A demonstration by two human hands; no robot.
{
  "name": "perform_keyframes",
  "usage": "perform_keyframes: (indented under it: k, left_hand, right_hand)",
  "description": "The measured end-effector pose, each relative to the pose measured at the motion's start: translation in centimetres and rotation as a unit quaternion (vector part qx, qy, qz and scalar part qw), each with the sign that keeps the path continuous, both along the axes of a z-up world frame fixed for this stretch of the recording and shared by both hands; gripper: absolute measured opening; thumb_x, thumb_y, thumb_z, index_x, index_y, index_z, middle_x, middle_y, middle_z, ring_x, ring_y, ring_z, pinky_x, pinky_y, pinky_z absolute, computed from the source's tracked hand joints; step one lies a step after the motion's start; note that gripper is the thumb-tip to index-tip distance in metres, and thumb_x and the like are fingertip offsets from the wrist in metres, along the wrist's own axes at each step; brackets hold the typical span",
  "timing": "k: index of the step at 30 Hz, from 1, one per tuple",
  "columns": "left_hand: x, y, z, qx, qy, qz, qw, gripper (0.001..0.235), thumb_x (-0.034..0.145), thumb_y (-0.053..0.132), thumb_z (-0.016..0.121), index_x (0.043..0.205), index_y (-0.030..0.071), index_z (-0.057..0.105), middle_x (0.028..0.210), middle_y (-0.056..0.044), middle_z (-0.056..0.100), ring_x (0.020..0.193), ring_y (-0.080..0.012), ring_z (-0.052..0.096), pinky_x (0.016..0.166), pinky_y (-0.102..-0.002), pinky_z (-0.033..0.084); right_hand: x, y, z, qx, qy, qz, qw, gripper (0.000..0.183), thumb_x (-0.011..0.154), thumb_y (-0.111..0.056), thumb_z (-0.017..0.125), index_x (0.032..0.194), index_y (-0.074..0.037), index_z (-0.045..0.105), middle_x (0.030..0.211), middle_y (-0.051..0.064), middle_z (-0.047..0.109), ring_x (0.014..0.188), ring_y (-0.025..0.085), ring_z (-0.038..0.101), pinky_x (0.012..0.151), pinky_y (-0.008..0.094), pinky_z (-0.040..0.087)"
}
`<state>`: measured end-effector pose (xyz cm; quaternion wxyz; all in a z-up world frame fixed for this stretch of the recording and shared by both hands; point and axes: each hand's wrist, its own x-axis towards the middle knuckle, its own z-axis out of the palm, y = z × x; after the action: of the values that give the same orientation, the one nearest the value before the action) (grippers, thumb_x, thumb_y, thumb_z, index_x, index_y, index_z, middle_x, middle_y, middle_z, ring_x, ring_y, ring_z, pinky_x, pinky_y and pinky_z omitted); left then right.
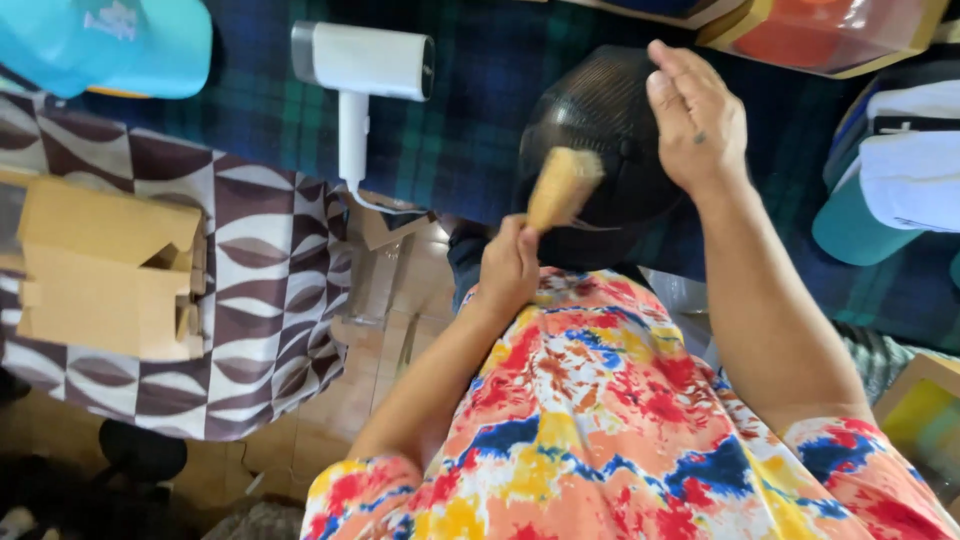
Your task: The person cleans a black baseball cap using a wooden brush. They first brush the inside of the cap, then turn it over to brush the exterior mesh and fabric surfaces. The cap is held and rotated throughout the process to access different areas.
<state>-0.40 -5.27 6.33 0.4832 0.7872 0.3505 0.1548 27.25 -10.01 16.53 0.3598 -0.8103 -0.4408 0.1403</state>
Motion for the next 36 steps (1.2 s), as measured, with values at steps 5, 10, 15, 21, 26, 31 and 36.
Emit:
perform_keyframes:
  k: [5,10,15,21,26,31,36]
  left_hand:
    - [-5.5,2.6,-1.6,-0.049,0.176,0.077,0.98,0.039,0.105,0.041,0.033,0.109,0.012,0.057,0.096,-0.02,0.073,0.088,-0.0483,0.065,0.072,-0.058,0.044]
    - [-6.2,3.8,1.8,0.164,0.128,-0.252,0.945,0.058,0.1,0.062,0.042,0.082,0.011,0.061,0.076,-0.011,0.068,0.073,-0.0367,0.066,0.062,-0.049,0.048]
    - [-6.9,13.4,1.6,0.082,0.311,-0.074,0.944,0.031,0.104,0.045,0.053,0.103,0.018,0.067,0.1,-0.008,0.072,0.091,-0.0353,0.066,0.076,-0.051,0.049]
    - [-5.0,10.4,4.3,0.229,0.19,-0.384,0.874,0.037,0.1,0.056,0.053,0.106,0.03,0.08,0.087,-0.001,0.072,0.09,-0.0264,0.068,0.079,-0.042,0.05]
    - [-6.2,12.5,1.5,0.181,0.261,-0.219,0.923,0.04,0.103,0.051,0.052,0.098,0.016,0.071,0.091,-0.008,0.07,0.085,-0.0327,0.067,0.071,-0.047,0.048]
    - [-9.2,10.8,-1.7,0.16,0.227,-0.081,0.957,0.031,0.102,0.038,0.053,0.096,0.008,0.063,0.087,-0.013,0.067,0.077,-0.0372,0.064,0.068,-0.052,0.048]
    - [-3.4,11.6,0.1,0.219,0.206,-0.202,0.932,0.049,0.097,0.054,0.064,0.08,0.009,0.073,0.074,-0.011,0.068,0.073,-0.0355,0.064,0.064,-0.051,0.047]
  right_hand:
    - [0.4,-0.1,0.2,0.025,-0.026,0.014,0.999,0.038,0.116,-0.023,0.053,0.143,0.002,0.063,0.141,0.023,0.062,0.134,0.036,0.056,0.112,0.044,0.041]
    - [-0.2,0.0,-0.1,0.047,-0.029,0.036,0.998,0.036,0.117,-0.019,0.054,0.142,0.005,0.063,0.14,0.025,0.063,0.132,0.037,0.057,0.111,0.044,0.043]
    - [0.3,-0.2,-0.5,0.054,-0.059,0.044,0.996,0.036,0.119,-0.018,0.054,0.143,0.007,0.063,0.14,0.028,0.063,0.132,0.039,0.057,0.11,0.046,0.043]
    - [-0.3,0.0,0.3,0.053,-0.049,0.043,0.996,0.035,0.119,-0.016,0.054,0.143,0.007,0.063,0.14,0.028,0.063,0.132,0.041,0.058,0.109,0.047,0.045]
    - [-0.4,0.2,0.4,0.031,-0.043,0.026,0.998,0.036,0.118,-0.018,0.053,0.144,0.005,0.063,0.141,0.026,0.063,0.132,0.039,0.057,0.109,0.046,0.045]
    - [0.0,0.6,0.3,0.031,-0.053,0.021,0.998,0.037,0.118,-0.019,0.054,0.144,0.005,0.063,0.141,0.027,0.063,0.133,0.039,0.056,0.109,0.047,0.044]
    - [-0.5,0.5,0.7,0.019,-0.047,0.025,0.998,0.037,0.118,-0.018,0.053,0.144,0.005,0.062,0.142,0.027,0.062,0.133,0.041,0.056,0.109,0.048,0.045]
